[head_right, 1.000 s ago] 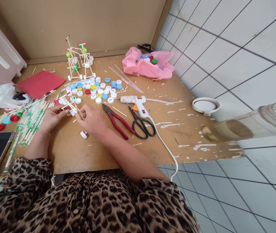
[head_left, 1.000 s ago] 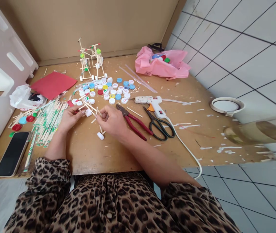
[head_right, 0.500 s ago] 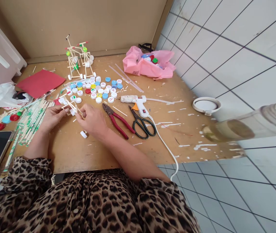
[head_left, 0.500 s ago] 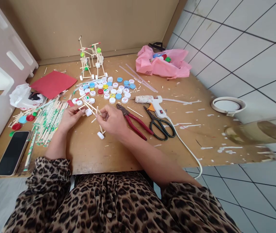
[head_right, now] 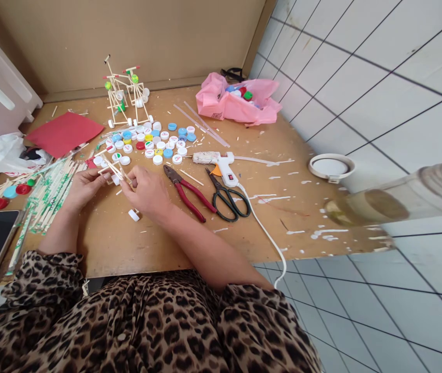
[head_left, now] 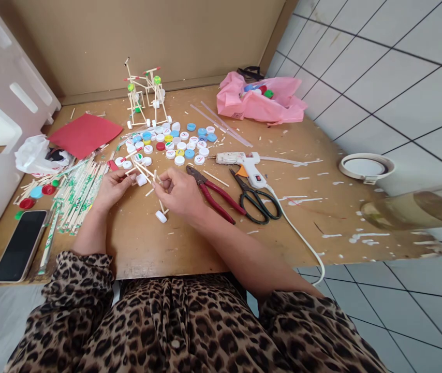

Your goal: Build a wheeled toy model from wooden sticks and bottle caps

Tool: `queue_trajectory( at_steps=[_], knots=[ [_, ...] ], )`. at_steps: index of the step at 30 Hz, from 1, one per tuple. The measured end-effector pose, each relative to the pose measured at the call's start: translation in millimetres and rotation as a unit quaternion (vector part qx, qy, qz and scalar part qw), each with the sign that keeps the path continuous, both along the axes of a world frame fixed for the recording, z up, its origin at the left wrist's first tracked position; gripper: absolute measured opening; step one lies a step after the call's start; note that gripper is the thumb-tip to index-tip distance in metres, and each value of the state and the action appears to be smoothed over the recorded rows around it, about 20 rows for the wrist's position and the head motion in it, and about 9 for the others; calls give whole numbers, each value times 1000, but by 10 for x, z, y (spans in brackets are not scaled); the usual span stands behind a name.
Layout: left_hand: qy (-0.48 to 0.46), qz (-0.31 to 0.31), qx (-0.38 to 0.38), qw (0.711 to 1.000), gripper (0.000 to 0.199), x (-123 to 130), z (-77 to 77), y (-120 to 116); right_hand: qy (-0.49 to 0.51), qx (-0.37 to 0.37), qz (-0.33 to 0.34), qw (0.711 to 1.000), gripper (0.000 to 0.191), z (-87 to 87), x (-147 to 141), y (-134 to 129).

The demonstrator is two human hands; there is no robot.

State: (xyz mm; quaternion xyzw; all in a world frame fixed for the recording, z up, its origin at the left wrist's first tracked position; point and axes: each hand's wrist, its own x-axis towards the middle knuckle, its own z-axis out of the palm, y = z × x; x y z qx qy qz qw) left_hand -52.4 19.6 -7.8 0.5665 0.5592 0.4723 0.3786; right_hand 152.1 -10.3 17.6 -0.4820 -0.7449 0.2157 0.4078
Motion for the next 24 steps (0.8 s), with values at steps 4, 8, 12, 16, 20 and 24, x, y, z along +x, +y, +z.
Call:
queue_trajectory(
  at_steps=[4, 8, 12, 16, 20, 24],
  knots=[
    [-2, -1, -6, 1000, 48, 11, 14, -8, 0, 1, -1, 1000, 15, 0, -1, -3],
    [1, 3, -1, 1000, 50, 20, 21, -9, -1, 1, -1, 1000, 15, 2, 2, -6],
    [2, 2, -3, 1000, 51, 11, 14, -3, -2, 0, 0, 1000, 15, 6, 6, -8],
    [3, -5, -3, 1000, 48, -9, 4, 1, -3, 4, 1, 1000, 15, 10, 6, -8],
    [-2, -5, 1, 1000, 45, -10, 0, 1, -7, 7, 1, 1000, 15, 16, 11, -4],
    [-7, -6, 5, 1000, 44, 2, 5, 3, -6, 5, 4, 1000, 16, 19, 18, 0]
  ],
)
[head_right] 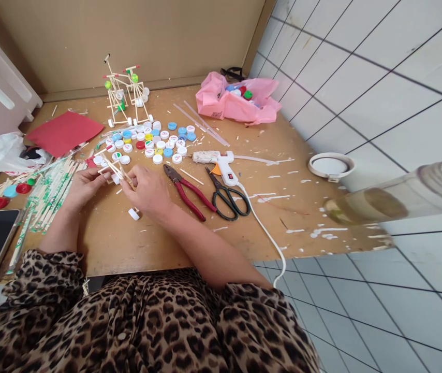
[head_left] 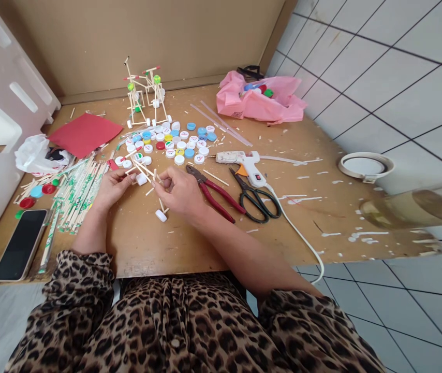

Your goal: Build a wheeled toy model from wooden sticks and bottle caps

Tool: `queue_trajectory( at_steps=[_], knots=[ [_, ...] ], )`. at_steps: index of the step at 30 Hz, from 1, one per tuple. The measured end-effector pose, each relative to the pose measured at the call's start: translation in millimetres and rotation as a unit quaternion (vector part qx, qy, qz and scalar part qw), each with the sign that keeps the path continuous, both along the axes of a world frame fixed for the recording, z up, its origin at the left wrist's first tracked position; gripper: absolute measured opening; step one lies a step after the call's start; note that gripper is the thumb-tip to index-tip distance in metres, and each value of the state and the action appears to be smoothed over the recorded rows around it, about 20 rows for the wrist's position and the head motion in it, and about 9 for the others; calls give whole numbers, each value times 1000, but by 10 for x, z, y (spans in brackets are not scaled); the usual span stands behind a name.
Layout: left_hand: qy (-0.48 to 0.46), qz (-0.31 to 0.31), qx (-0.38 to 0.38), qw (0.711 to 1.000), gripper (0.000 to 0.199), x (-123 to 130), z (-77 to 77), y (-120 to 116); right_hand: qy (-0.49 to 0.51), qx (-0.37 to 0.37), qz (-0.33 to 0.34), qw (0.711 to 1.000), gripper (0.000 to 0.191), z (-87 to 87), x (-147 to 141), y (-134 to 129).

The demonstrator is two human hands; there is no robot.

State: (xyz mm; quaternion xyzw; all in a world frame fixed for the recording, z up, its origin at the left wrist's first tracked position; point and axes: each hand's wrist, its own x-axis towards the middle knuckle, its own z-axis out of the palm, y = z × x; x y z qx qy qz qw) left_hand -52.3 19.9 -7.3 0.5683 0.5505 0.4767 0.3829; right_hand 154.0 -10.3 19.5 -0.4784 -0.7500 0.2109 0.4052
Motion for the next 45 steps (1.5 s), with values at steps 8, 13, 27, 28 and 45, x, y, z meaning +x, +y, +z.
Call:
queue_trajectory(
  at_steps=[8, 13, 27, 28, 45],
  knots=[
    [6, -7, 4, 1000, 41, -23, 11, -2, 78, -32, 14, 996, 21, 62, 54, 3],
    [-5, -7, 2, 1000, 43, 0, 42, -17, 228, -60, -32, 971, 45, 157, 253, 84],
    [-18, 5, -8, 1000, 46, 20, 41, -18, 168, -11, -7, 986, 28, 23, 267, 121],
    [-19, 3, -7, 1000, 46, 19, 44, -19, 144, 14, -7, 989, 26, 14, 251, 110],
    [-13, -14, 3, 1000, 43, 20, 90, -41, -83, 62, -57, 993, 25, 17, 46, -14]
  ],
)
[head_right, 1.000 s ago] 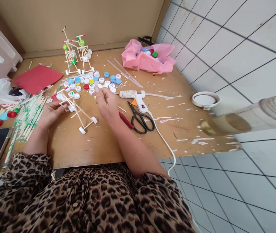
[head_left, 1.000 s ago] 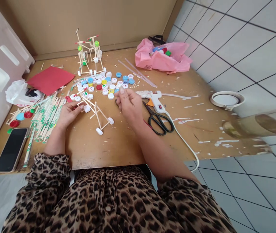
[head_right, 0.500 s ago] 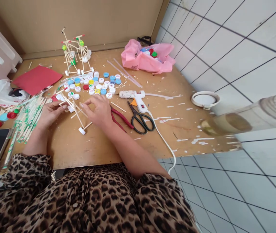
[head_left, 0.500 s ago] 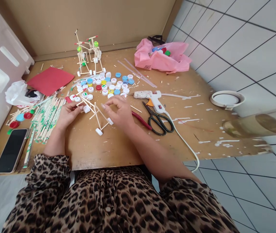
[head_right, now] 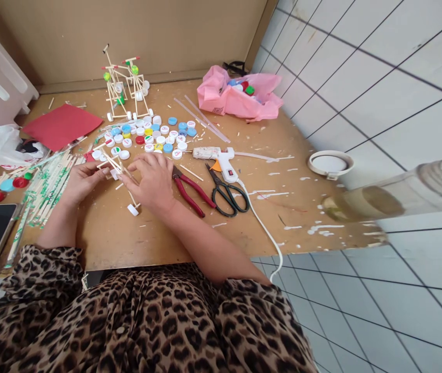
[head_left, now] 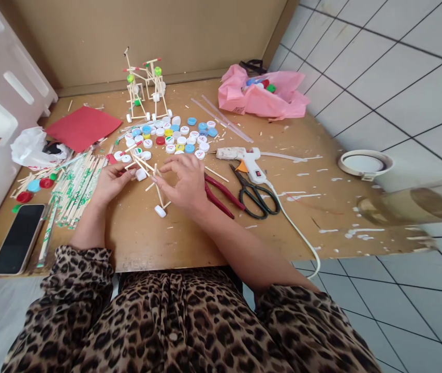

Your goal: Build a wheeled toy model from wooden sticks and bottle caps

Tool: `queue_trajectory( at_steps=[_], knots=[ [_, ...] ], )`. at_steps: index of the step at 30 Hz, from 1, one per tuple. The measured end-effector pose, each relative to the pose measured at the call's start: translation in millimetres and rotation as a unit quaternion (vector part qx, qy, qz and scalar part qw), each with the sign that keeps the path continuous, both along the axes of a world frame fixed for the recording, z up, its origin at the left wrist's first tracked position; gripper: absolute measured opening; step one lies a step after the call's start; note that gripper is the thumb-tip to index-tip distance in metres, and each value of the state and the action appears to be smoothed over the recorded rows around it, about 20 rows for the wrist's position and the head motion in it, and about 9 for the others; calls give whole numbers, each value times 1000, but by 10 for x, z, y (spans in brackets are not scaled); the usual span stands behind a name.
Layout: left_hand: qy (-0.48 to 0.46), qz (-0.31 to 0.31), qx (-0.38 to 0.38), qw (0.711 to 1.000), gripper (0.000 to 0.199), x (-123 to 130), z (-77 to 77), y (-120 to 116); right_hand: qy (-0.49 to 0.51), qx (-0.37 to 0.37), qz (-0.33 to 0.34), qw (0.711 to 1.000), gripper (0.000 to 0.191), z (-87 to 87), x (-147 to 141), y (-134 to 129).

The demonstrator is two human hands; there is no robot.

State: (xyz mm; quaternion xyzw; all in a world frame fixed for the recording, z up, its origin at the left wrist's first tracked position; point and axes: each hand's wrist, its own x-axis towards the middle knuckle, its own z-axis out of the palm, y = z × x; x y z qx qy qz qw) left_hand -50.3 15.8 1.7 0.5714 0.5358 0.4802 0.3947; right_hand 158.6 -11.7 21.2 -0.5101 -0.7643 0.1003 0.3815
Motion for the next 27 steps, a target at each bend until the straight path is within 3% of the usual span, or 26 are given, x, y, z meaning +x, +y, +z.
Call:
queue_trajectory(
  at_steps=[27],
  knots=[
    [-11, 4, -16, 1000, 44, 32, 16, -11, 24, -16, 4, 1000, 19, 20, -60, 4]
  ],
)
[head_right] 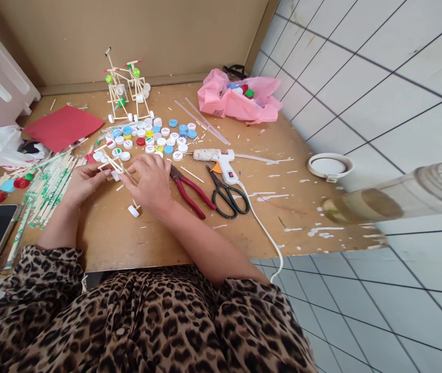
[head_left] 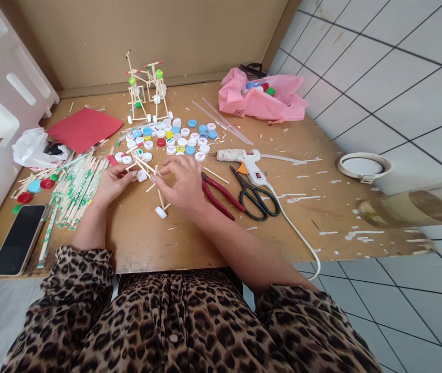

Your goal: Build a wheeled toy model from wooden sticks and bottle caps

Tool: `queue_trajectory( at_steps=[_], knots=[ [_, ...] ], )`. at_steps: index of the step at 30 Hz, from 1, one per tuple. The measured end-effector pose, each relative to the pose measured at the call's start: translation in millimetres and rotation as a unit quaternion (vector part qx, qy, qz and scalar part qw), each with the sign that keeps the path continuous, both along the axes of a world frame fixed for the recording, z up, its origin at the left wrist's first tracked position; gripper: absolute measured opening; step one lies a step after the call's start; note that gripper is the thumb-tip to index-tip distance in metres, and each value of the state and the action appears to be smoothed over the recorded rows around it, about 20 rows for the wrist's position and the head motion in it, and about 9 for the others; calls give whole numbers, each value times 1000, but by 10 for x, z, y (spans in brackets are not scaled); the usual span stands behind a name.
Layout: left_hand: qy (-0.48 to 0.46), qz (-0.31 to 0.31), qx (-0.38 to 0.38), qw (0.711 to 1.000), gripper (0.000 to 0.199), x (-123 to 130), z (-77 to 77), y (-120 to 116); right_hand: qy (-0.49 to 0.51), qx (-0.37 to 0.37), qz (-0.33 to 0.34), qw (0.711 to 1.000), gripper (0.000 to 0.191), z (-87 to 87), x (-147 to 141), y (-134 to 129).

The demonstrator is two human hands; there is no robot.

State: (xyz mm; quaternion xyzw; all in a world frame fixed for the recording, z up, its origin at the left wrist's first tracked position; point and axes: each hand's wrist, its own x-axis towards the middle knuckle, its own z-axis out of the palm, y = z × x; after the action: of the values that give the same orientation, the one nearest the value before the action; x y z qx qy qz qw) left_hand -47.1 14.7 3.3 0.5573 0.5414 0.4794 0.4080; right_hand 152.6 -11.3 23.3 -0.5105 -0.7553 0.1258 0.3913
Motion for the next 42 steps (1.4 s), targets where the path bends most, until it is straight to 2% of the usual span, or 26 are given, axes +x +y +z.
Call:
queue_trajectory(
  at_steps=[10, 16, 19, 23, 27, 33, 42],
  knots=[
    [11, -7, 4, 1000, 46, 11, 39, -15, 19, -5, 15, 1000, 23, 3, 35, 14],
    [15, 1, -2, 1000, 50, -31, 78, -40, 135, -8, 50, 990, 24, 32, 280, 69],
    [29, 6, -15, 999, 51, -100, 103, -74, 154, -29, 50, 986, 23, 74, 441, 66],
    [43, 26, -15, 999, 50, -180, 146, -156, 91, -66, 96, 989, 16, 78, 567, 48],
    [44, 66, -11, 997, 47, -194, 140, -257, -14, -115, 140, 983, 16, -7, 558, 22],
    [49, 118, -5, 992, 46, -129, 105, -328, -55, -95, 163, 980, 14, -115, 583, -82],
    [81, 114, -25, 990, 41, -56, 179, -311, -155, -116, 180, 965, 25, -111, 599, -146]
  ],
)
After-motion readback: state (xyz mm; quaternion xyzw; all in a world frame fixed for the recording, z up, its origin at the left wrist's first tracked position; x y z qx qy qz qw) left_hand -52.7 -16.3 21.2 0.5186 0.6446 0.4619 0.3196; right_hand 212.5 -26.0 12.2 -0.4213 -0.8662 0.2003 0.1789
